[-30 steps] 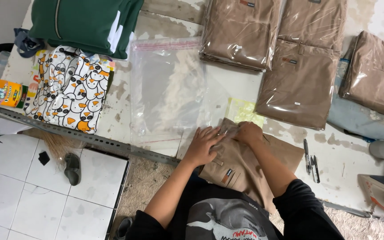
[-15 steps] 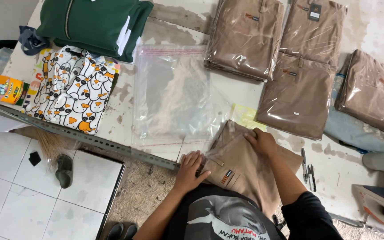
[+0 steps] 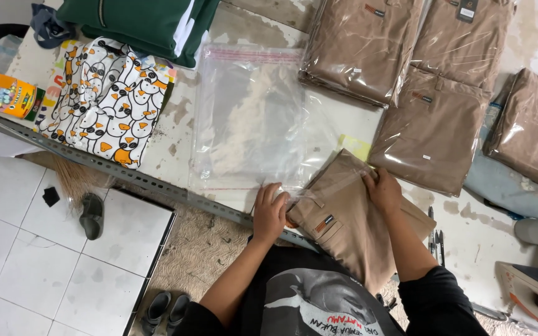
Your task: Folding brown trousers and placing them into clear plastic bags for final packaging.
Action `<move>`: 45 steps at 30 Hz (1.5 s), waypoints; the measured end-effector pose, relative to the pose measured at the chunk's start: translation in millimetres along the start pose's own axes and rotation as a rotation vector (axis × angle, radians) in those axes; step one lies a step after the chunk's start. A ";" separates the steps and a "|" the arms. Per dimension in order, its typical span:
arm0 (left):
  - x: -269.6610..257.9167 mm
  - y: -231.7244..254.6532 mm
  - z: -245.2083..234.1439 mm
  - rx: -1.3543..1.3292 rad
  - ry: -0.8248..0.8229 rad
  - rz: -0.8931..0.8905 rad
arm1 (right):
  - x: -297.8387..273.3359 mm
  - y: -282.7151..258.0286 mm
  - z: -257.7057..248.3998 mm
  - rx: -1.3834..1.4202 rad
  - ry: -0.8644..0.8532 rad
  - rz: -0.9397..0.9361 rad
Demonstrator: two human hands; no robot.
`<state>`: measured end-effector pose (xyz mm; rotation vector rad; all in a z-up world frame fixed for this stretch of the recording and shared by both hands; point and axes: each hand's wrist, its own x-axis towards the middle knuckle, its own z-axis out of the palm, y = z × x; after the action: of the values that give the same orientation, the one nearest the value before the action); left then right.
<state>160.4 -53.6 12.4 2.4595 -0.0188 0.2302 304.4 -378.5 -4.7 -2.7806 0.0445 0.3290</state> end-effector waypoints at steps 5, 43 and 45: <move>-7.9 10.5 -15.7 -0.075 0.057 -0.003 | -54.7 -39.2 2.2 -0.197 0.579 -0.392; 26.8 29.3 19.5 0.115 -0.075 -0.227 | -146.1 -97.5 95.8 -0.709 0.380 -0.785; 28.2 18.3 27.2 0.194 -0.080 -0.112 | -147.4 -97.1 96.3 -0.716 0.361 -0.792</move>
<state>191.2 -83.6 7.6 2.6515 0.1118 0.0883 146.5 -255.9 -26.7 -3.1653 -1.2660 -0.4450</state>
